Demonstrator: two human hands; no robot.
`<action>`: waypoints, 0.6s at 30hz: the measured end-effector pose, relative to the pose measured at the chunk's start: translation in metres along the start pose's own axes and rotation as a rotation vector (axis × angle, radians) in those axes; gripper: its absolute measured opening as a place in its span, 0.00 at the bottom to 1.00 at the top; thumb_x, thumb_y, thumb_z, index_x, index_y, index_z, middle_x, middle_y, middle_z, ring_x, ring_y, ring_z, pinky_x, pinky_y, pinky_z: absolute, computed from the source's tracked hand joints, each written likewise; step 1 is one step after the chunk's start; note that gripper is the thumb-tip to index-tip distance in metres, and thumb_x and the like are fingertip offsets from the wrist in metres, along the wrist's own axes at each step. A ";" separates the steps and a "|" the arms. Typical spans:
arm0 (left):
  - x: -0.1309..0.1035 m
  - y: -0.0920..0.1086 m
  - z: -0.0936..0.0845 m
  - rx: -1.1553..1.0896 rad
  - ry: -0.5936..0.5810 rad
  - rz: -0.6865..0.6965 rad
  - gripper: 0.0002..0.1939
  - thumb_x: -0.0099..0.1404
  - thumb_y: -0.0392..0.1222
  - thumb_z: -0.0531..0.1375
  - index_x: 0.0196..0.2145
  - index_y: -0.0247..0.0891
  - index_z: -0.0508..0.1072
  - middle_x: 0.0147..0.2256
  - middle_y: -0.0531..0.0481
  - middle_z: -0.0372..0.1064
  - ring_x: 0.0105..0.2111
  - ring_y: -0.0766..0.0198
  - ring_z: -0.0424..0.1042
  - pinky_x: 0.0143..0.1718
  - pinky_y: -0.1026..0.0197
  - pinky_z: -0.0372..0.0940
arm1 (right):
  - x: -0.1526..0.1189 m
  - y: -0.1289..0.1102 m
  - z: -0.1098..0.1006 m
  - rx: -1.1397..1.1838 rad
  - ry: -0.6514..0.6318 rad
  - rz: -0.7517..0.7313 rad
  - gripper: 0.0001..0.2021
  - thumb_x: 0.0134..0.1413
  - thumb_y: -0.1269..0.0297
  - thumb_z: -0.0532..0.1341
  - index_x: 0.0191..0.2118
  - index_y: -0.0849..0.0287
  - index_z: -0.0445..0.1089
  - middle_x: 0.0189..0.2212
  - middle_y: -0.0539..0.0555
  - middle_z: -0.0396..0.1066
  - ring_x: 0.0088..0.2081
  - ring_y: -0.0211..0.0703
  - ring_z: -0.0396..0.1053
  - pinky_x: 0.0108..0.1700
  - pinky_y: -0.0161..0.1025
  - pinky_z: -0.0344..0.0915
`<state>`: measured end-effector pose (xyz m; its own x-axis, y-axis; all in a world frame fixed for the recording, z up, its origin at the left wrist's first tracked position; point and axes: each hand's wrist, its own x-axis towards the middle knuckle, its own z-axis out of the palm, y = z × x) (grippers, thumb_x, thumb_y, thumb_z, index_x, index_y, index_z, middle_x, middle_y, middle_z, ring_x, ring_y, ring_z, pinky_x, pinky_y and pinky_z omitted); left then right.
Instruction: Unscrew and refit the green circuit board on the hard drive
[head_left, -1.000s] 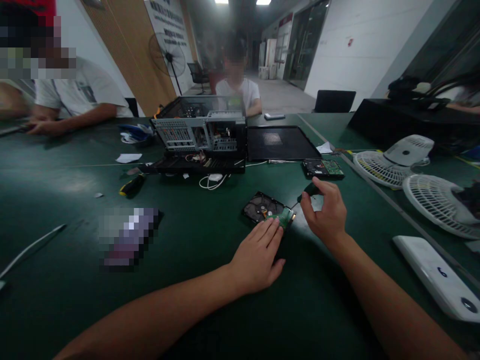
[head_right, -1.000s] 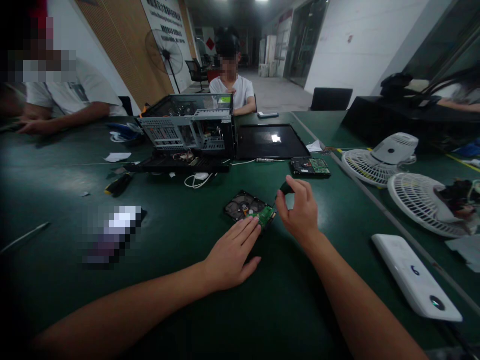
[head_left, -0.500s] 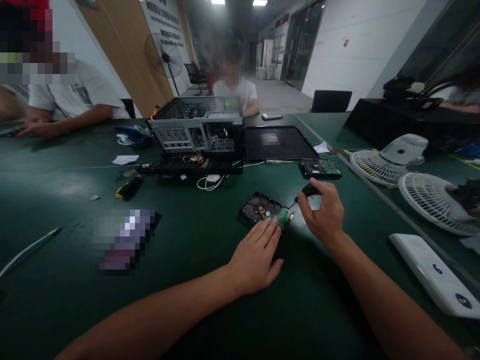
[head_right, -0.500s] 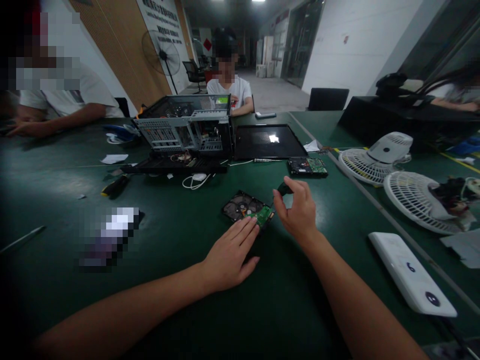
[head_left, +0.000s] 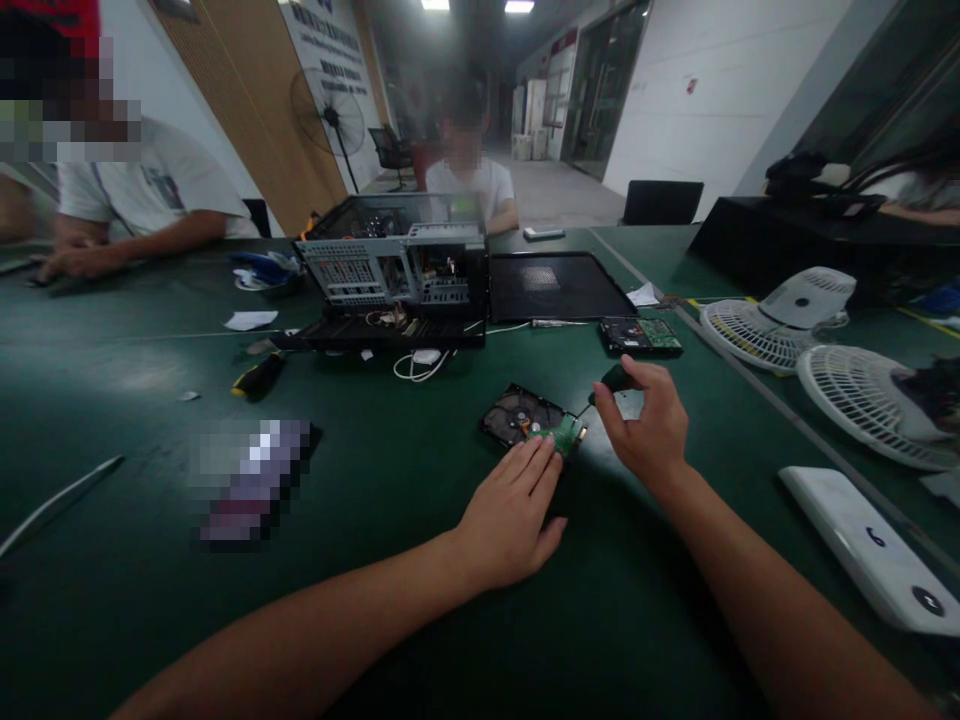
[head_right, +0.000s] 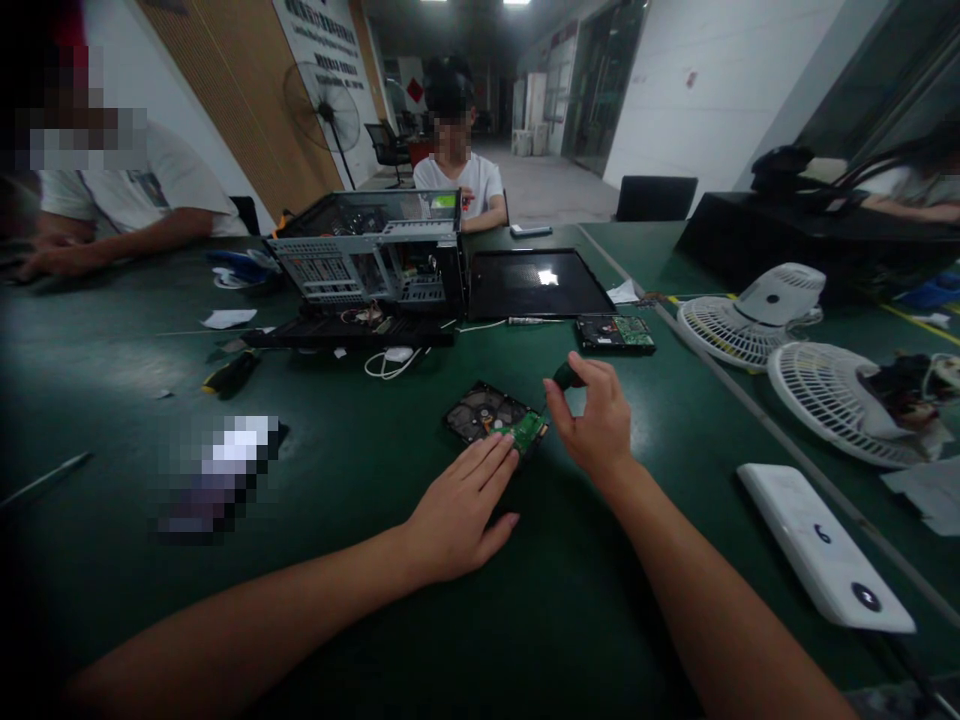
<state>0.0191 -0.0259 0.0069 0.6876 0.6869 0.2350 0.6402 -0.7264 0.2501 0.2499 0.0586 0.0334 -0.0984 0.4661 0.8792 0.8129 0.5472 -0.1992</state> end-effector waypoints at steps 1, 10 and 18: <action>0.000 0.000 0.000 0.002 0.000 0.000 0.37 0.74 0.54 0.52 0.71 0.27 0.52 0.72 0.33 0.45 0.73 0.45 0.43 0.71 0.42 0.47 | 0.000 0.000 0.000 0.004 -0.008 -0.007 0.26 0.59 0.64 0.67 0.61 0.54 0.62 0.48 0.59 0.72 0.43 0.49 0.74 0.47 0.52 0.75; 0.000 -0.001 -0.001 -0.004 -0.018 -0.005 0.37 0.75 0.55 0.52 0.71 0.28 0.52 0.72 0.33 0.45 0.73 0.45 0.44 0.72 0.44 0.45 | 0.000 0.001 0.002 0.042 -0.005 0.015 0.26 0.61 0.66 0.65 0.62 0.56 0.61 0.51 0.61 0.73 0.44 0.49 0.76 0.47 0.51 0.75; 0.000 0.000 -0.002 0.000 -0.015 -0.004 0.38 0.74 0.54 0.53 0.72 0.27 0.51 0.72 0.33 0.45 0.73 0.45 0.43 0.72 0.43 0.45 | 0.007 -0.004 -0.003 -0.034 0.005 -0.014 0.23 0.60 0.63 0.67 0.59 0.53 0.65 0.45 0.57 0.72 0.41 0.47 0.74 0.45 0.49 0.75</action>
<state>0.0186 -0.0260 0.0089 0.6899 0.6897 0.2197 0.6432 -0.7234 0.2509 0.2474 0.0578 0.0413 -0.1070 0.4546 0.8842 0.8305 0.5298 -0.1719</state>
